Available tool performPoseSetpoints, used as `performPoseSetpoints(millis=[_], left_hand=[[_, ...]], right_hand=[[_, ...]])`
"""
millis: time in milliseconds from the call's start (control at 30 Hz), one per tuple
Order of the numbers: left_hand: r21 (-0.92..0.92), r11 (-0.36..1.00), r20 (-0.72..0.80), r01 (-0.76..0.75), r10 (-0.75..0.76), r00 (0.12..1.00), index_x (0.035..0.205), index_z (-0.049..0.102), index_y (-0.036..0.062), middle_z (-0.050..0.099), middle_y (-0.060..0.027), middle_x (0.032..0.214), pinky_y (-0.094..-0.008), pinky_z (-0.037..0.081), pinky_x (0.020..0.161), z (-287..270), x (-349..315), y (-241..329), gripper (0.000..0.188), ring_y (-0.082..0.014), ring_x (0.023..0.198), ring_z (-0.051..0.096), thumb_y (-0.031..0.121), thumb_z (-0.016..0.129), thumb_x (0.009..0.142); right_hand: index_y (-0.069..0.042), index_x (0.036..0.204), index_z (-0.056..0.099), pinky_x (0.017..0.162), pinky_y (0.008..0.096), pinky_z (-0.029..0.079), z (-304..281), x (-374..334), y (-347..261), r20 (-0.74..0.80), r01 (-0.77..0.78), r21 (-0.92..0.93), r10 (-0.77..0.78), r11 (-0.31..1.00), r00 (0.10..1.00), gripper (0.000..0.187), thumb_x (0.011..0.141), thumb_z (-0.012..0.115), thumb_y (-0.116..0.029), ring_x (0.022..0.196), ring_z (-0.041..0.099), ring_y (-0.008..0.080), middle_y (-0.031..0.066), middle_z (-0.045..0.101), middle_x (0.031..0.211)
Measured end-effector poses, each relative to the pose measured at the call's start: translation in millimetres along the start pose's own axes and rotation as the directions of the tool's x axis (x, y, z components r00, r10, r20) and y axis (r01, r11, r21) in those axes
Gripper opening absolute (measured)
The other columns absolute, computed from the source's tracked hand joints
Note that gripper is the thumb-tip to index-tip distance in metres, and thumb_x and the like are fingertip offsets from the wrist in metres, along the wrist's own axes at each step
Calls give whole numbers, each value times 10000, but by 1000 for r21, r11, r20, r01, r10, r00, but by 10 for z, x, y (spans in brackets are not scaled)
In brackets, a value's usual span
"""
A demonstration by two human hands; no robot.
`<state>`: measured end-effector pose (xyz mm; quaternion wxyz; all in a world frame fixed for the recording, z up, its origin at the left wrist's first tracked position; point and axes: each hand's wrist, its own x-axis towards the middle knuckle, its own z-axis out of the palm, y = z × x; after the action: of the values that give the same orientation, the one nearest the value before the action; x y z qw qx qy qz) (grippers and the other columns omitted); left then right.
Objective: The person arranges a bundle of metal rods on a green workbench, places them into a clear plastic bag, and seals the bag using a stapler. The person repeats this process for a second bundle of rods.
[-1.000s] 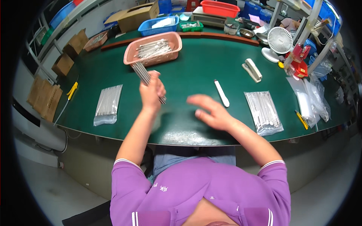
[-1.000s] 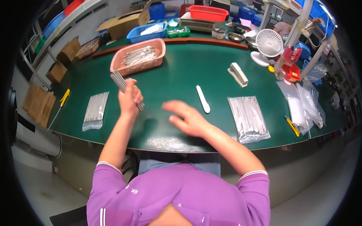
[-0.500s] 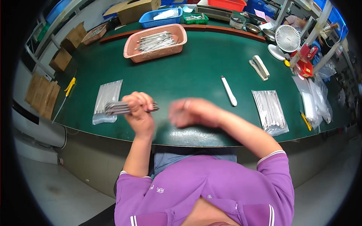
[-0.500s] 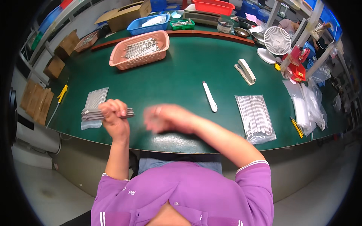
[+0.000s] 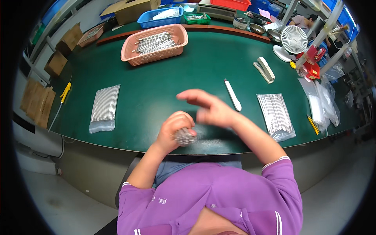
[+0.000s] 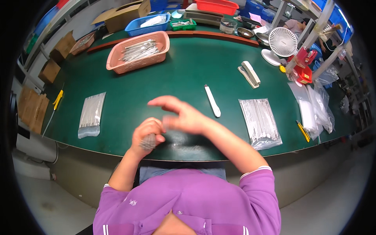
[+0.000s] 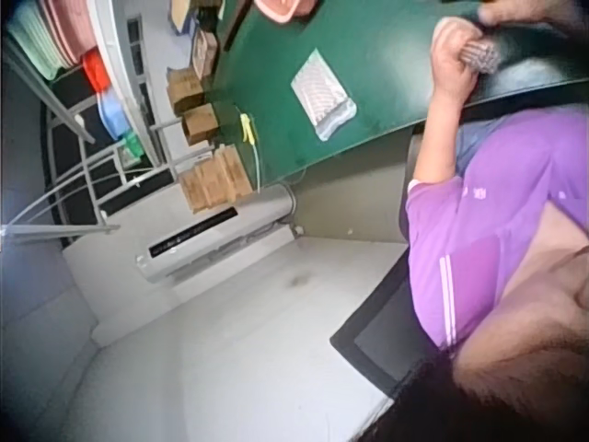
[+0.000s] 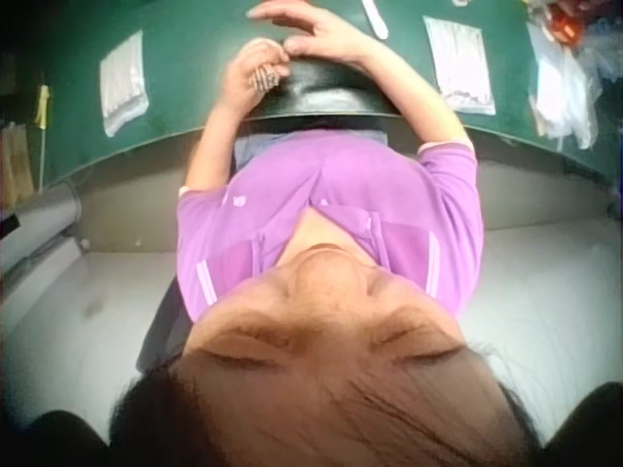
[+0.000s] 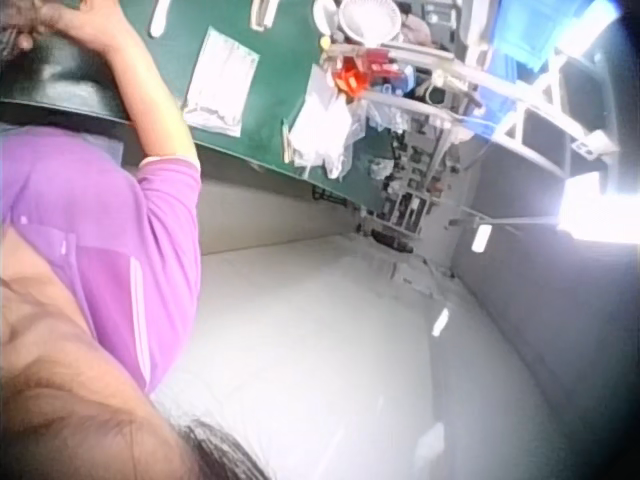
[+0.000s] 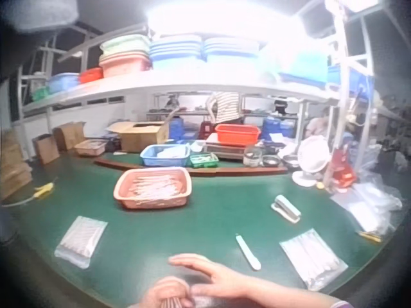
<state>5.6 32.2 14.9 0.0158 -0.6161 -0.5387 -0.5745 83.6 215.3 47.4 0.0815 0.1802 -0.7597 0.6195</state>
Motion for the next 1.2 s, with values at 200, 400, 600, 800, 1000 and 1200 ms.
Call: performPoseSetpoints(millis=[200, 400, 600, 800, 1000, 1200], left_hand=[[-362, 847, -129, 390, -459, 879, 939, 619, 47, 637, -46, 854, -289, 501, 686, 406, -81, -3, 167, -154, 809, 612, 144, 721, 849], [-268, 796, -125, 543, -587, 800, 1146, 516, 39, 588, -84, 1097, -332, 501, 839, 539, -124, -216, 338, -198, 1018, 585, 66, 645, 835], [-151, 727, 50, 670, -671, 740, 1281, 458, -9, 542, -132, 1218, -354, 443, 979, 450, -206, -233, 466, -234, 1128, 552, -17, 635, 851], [205, 827, 85, 523, -547, 833, 1292, 474, 0, 551, -144, 1243, -353, 396, 1022, -44, -186, -570, 526, -273, 1195, 513, 73, 649, 802], [122, 907, -209, 403, -374, 904, 1408, 375, -26, 393, -159, 1465, -398, 212, 1157, -303, -62, -39, 536, -262, 1380, 343, 270, 495, 978], [503, 826, 77, 254, -336, 939, 1441, 371, 62, 281, -217, 1513, -506, 240, 1118, 70, -347, 99, 722, -401, 1394, 273, 541, 504, 917]], right_hand=[[-90, 1275, 565, 1093, 456, 329, 219, -75, -99, 41, 93, -281, -85, 955, 996, 658, 711, 813, -320, 1330, 400, 314, 120, 524, 1331], [-64, 985, 671, 911, 367, 493, 228, -4, -15, -90, 43, -236, -66, 971, 994, 266, 789, 766, -218, 1040, 618, 234, 72, 652, 1051], [-14, 986, 650, 905, 334, 484, 243, -54, 309, -146, -80, 86, 92, 993, 985, 201, 871, 698, -172, 926, 617, 152, 63, 673, 909], [-50, 931, 627, 883, 417, 471, 278, -9, 234, -85, 367, -437, -444, 821, 892, 257, 739, 745, -174, 933, 604, 332, 93, 644, 854], [-72, 778, 571, 699, 450, 457, 309, 170, 658, 251, 532, -537, -478, 654, 842, 239, 631, 735, -167, 791, 572, 328, 67, 567, 713], [-38, 918, 630, 857, 482, 432, 460, 197, 916, 385, 465, -497, -294, 733, 875, 403, 620, 764, -275, 971, 568, 362, 127, 646, 925]])
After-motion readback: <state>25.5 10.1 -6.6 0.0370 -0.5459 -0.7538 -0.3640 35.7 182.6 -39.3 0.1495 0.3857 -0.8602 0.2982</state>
